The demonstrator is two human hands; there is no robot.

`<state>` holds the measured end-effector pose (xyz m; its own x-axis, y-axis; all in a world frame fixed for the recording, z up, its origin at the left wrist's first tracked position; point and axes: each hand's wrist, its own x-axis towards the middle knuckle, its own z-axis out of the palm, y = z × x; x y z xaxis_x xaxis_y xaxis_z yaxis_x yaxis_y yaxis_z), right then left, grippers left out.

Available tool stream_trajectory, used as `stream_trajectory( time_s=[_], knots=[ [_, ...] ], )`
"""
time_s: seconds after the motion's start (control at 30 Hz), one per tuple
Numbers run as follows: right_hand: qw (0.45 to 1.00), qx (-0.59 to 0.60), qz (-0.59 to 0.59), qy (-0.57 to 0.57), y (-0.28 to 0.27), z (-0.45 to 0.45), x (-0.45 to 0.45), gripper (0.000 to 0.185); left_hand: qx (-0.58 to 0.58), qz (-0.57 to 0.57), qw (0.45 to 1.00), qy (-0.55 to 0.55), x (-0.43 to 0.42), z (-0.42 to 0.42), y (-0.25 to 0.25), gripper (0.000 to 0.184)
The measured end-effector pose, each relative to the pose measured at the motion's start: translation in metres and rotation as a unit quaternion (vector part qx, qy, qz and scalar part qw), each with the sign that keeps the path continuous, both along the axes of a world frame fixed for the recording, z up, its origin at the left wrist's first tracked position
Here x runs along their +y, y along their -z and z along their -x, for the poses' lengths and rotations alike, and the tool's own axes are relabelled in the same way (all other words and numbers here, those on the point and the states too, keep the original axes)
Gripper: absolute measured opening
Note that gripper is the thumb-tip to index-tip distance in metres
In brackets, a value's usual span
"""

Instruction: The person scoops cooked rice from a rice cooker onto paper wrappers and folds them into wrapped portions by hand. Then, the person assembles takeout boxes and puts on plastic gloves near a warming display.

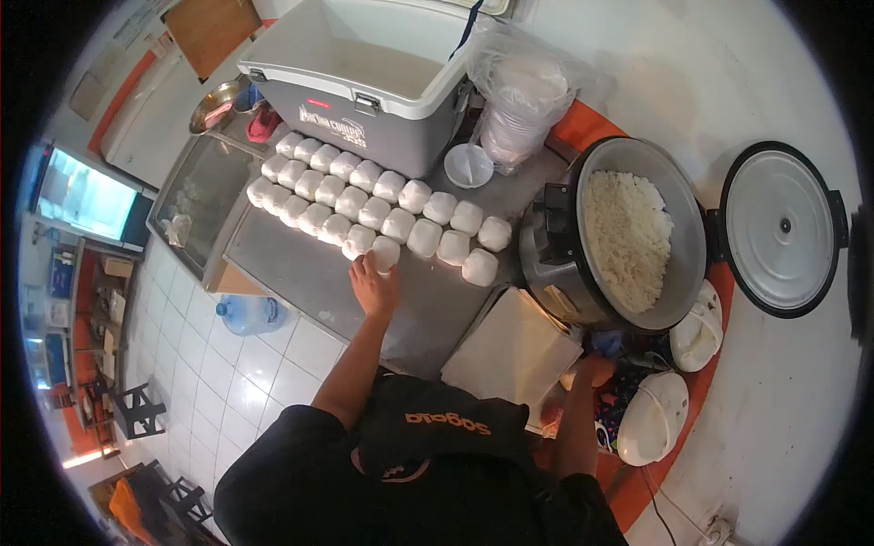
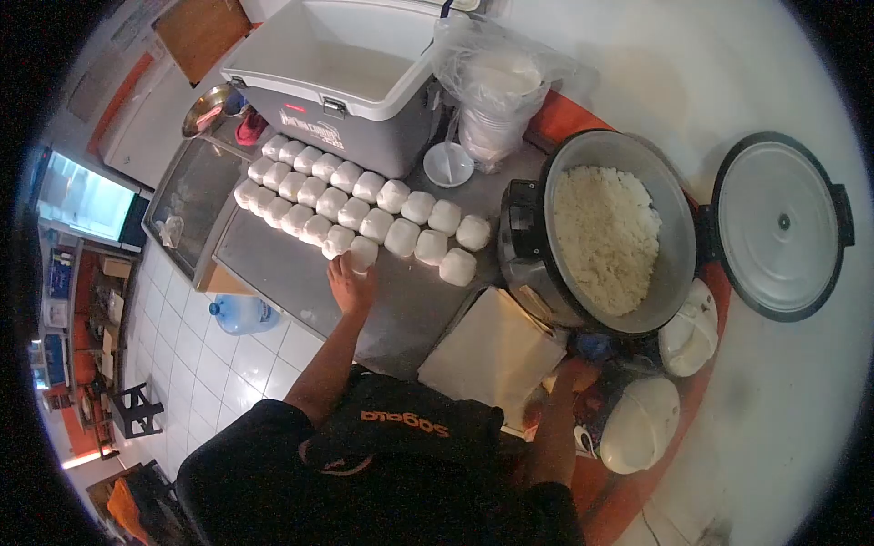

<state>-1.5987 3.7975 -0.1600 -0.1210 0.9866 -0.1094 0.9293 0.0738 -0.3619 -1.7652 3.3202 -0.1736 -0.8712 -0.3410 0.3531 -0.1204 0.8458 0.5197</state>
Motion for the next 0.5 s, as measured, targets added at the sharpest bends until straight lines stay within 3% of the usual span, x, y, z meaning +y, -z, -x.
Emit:
stream_trajectory(
  time_s=[0.17,0.27,0.37,0.4,0.47,0.5],
  knots=[
    [0.979,0.047,-0.193,-0.051,0.011,-0.03,-0.006,0.054,-0.037,0.08,0.995,0.039,0.005,-0.001,0.001,0.074],
    [0.971,0.21,-0.096,-0.061,-0.045,-0.037,-0.05,0.053,-0.045,0.094,0.994,0.036,-0.003,0.004,0.013,0.075],
    [0.958,0.194,-0.191,-0.089,-0.056,-0.059,-0.08,0.045,-0.078,0.084,0.993,0.026,0.006,0.003,0.007,0.078],
    [0.937,0.307,-0.142,-0.082,-0.075,-0.058,-0.092,0.041,-0.088,0.048,0.994,0.031,0.013,0.003,-0.009,0.079],
    [0.849,0.519,-0.045,-0.083,-0.141,-0.047,-0.11,0.034,-0.067,0.08,0.994,-0.031,0.037,-0.001,-0.035,0.072],
    [0.833,0.545,0.012,-0.088,-0.168,-0.047,-0.104,0.027,-0.021,0.067,0.998,0.003,0.048,0.004,-0.044,0.066]
  ],
)
